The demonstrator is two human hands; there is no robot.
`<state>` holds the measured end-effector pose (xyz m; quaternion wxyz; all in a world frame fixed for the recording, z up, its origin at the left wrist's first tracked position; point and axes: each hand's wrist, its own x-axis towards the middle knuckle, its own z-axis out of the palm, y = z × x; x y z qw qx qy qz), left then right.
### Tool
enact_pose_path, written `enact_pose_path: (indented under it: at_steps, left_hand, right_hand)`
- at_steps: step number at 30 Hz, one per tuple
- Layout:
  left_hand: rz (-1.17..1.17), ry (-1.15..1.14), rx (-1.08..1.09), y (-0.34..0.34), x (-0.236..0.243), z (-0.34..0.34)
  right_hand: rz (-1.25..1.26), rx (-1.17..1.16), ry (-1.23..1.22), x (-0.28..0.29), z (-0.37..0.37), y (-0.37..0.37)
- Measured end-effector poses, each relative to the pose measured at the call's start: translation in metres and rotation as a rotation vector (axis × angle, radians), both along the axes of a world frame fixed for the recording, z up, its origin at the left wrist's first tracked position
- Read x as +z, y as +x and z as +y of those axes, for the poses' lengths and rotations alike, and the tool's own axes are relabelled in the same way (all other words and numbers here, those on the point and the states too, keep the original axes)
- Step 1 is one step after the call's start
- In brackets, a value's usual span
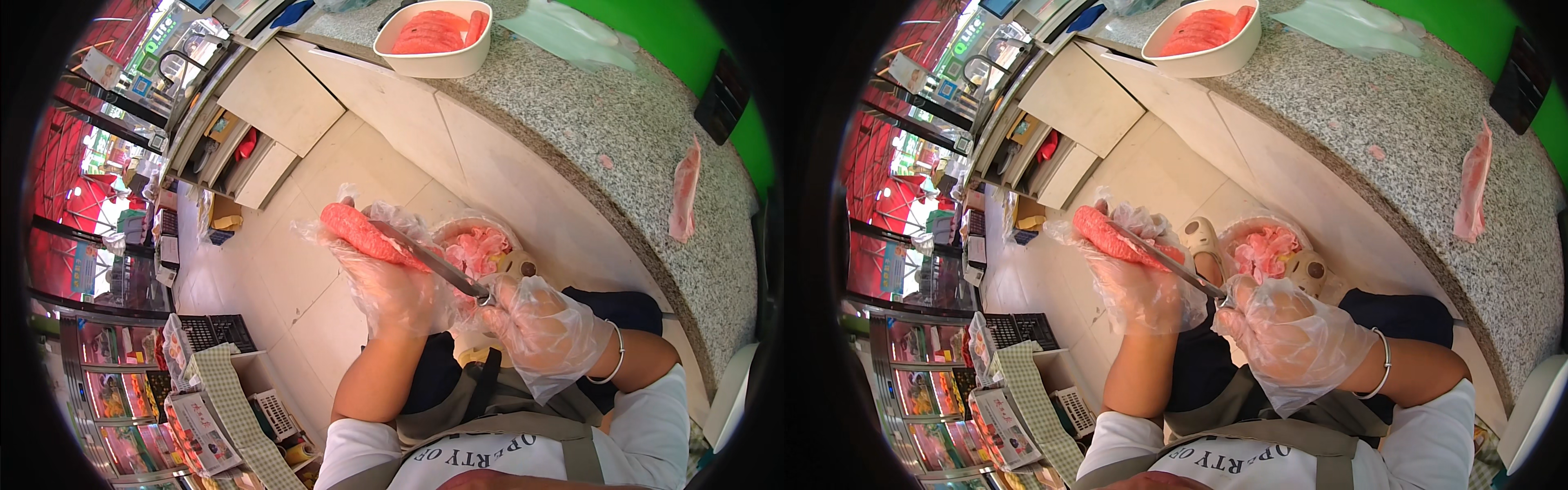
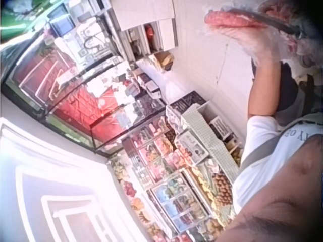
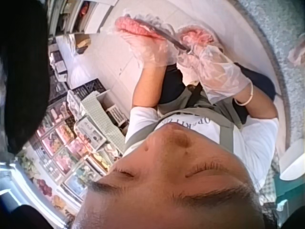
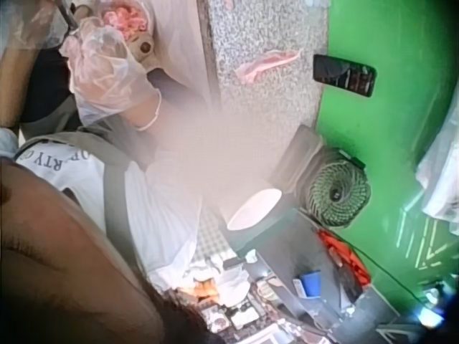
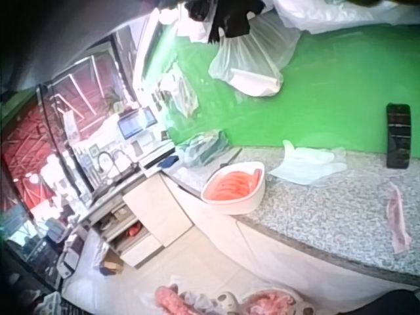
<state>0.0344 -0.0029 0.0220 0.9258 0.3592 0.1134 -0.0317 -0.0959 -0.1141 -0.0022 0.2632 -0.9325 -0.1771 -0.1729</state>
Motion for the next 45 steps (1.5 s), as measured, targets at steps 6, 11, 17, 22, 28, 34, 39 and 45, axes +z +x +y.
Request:
enact_pose_path:
  at_steps: [6, 11, 17, 22, 28, 34, 39, 45]
  left_hand:
    - [0.018, -0.063, -0.076, -0.006, -0.003, -0.001]
    - [0.060, 0.043, -0.064, -0.017, 0.004, -0.009]
    - [0.002, 0.148, -0.214, -0.016, -0.010, -0.004]
    - [0.023, 0.137, -0.231, -0.016, -0.013, -0.005]
    - [0.008, 0.114, -0.156, -0.015, -0.013, -0.007]
    - [-0.181, -0.230, -0.284, -0.005, -0.016, 0.004]
    - [-0.206, -0.187, -0.231, -0.012, -0.012, 0.003]
    - [-0.264, -0.228, -0.279, -0.008, -0.020, 0.008]
  right_hand:
    - [0.039, -0.047, 0.193, -0.001, 0.005, 0.004]
    - [0.068, -0.046, 0.328, 0.001, 0.005, 0.008]
    - [0.202, -0.086, 0.398, 0.006, 0.006, 0.010]
    - [-0.065, -0.092, 0.148, -0.005, 0.005, 0.009]
    - [0.066, -0.033, 0.302, 0.005, 0.003, 0.009]
    - [-0.219, -0.110, 0.097, -0.008, 0.006, 0.002]
    - [-0.435, -0.125, -0.162, -0.024, 0.006, 0.003]
    - [-0.358, -0.197, -0.164, -0.025, 0.012, -0.003]
